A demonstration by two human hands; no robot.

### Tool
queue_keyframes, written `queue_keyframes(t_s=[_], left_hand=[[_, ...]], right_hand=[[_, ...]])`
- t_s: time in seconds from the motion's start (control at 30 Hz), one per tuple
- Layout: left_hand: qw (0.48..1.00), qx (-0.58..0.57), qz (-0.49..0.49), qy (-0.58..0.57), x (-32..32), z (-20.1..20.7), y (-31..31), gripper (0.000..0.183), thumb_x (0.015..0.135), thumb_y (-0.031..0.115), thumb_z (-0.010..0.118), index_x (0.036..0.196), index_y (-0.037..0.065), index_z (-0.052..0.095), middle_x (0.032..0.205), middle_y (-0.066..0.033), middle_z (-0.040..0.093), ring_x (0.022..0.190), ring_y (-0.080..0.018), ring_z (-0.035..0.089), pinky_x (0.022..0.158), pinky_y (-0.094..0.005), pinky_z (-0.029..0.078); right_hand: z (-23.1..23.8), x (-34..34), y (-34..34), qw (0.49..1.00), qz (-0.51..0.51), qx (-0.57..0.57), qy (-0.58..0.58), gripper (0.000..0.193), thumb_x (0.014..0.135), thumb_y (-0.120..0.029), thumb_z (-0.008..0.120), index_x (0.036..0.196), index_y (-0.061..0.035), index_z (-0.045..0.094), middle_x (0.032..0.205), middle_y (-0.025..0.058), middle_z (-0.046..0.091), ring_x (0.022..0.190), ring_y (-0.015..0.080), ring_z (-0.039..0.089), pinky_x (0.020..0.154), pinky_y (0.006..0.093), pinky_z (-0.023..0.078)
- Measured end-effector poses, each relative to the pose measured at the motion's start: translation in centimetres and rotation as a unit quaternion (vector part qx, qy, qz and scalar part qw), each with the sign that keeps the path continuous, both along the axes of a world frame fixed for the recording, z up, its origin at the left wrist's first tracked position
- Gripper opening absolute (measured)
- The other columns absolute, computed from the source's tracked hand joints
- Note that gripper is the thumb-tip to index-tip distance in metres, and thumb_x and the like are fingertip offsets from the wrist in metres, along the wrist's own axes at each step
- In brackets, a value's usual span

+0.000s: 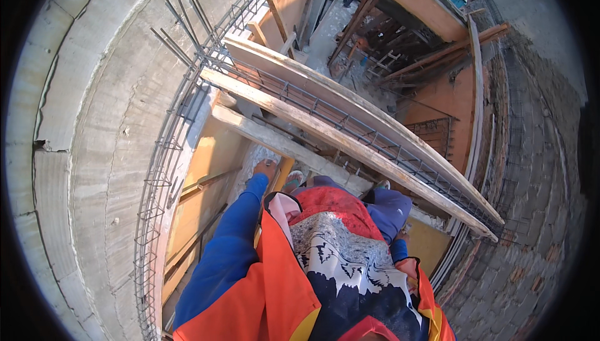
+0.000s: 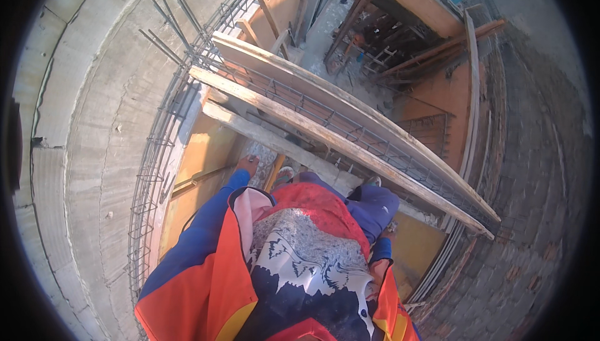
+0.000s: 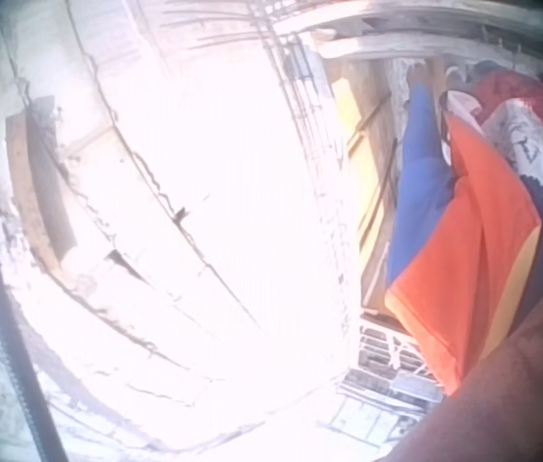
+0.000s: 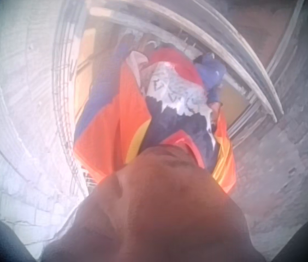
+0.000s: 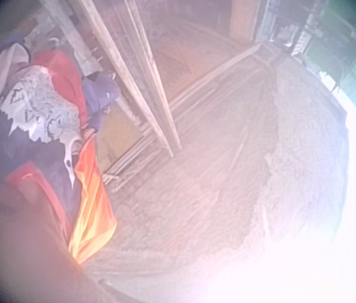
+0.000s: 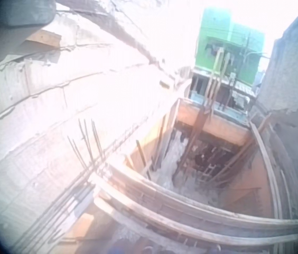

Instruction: The person positions a long wooden plank over a rebar grid on a construction site. They then use a hammer to drive nails into the plank to secure it to the underlying structure.

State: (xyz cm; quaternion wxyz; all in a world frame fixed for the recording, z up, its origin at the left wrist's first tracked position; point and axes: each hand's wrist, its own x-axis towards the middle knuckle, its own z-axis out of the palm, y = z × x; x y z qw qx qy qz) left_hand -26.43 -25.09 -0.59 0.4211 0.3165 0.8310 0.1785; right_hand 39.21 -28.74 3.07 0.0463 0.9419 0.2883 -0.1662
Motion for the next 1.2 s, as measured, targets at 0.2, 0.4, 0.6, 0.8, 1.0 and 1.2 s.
queue_keyframes(t_s=[0.2,0.4,0.6,0.8,1.0,1.2], left_hand=[[1.000,-0.015,0.005,-0.015,0.6,-1.8,-2.2,0.057,0.088,0.050,0.057,0.122,0.005,0.063,0.122,-0.0225,0.063,0.116,-0.0402,0.058,0.100,-0.0440,0.045],[0.999,-0.040,-0.016,0.023,-0.2,-3.8,-3.5,0.054,0.088,0.051,0.057,0.118,0.006,0.066,0.117,-0.0258,0.063,0.114,-0.0414,0.058,0.100,-0.0449,0.044],[0.998,-0.033,-0.048,0.024,-0.5,-4.2,-2.3,0.052,0.089,0.052,0.055,0.115,0.009,0.067,0.116,-0.0264,0.063,0.111,-0.0423,0.059,0.098,-0.0464,0.045],[0.994,-0.015,-0.112,0.009,0.1,-2.9,1.1,0.053,0.090,0.052,0.053,0.119,0.010,0.065,0.115,-0.0250,0.065,0.110,-0.0412,0.060,0.098,-0.0459,0.045],[0.992,-0.006,-0.124,0.010,1.7,-1.8,3.0,0.054,0.090,0.054,0.052,0.119,0.010,0.065,0.115,-0.0256,0.064,0.112,-0.0412,0.060,0.098,-0.0459,0.045],[0.988,-0.034,-0.147,0.030,2.7,-2.4,3.0,0.055,0.088,0.050,0.056,0.119,0.006,0.064,0.119,-0.0235,0.064,0.113,-0.0402,0.059,0.099,-0.0442,0.045]], right_hand=[[-1.5,1.1,-1.0,1.000,0.018,0.015,-0.002,0.065,0.089,-0.056,0.056,0.120,0.0012,0.062,0.109,0.0271,0.067,0.102,0.0427,0.064,0.086,0.0499,0.051],[-0.7,0.3,-1.9,0.999,0.030,0.022,0.014,0.062,0.090,-0.053,0.057,0.118,0.0020,0.064,0.106,0.0270,0.067,0.100,0.0424,0.065,0.085,0.0496,0.052],[1.1,-1.4,-3.0,0.999,0.014,0.002,-0.030,0.058,0.089,-0.050,0.058,0.111,0.0036,0.067,0.102,0.0274,0.068,0.096,0.0434,0.066,0.085,0.0498,0.052],[0.2,-1.5,-5.7,0.999,-0.012,-0.010,-0.046,0.058,0.089,-0.051,0.057,0.107,0.0028,0.068,0.100,0.0273,0.068,0.097,0.0435,0.065,0.085,0.0491,0.052],[-0.6,-1.1,-7.5,0.998,-0.052,0.009,-0.020,0.058,0.087,-0.051,0.060,0.106,0.0034,0.068,0.102,0.0269,0.068,0.098,0.0428,0.065,0.086,0.0493,0.051],[-0.2,-1.5,-8.3,0.998,-0.053,-0.009,-0.015,0.058,0.087,-0.051,0.060,0.108,0.0033,0.067,0.103,0.0271,0.068,0.098,0.0435,0.065,0.086,0.0494,0.051]])
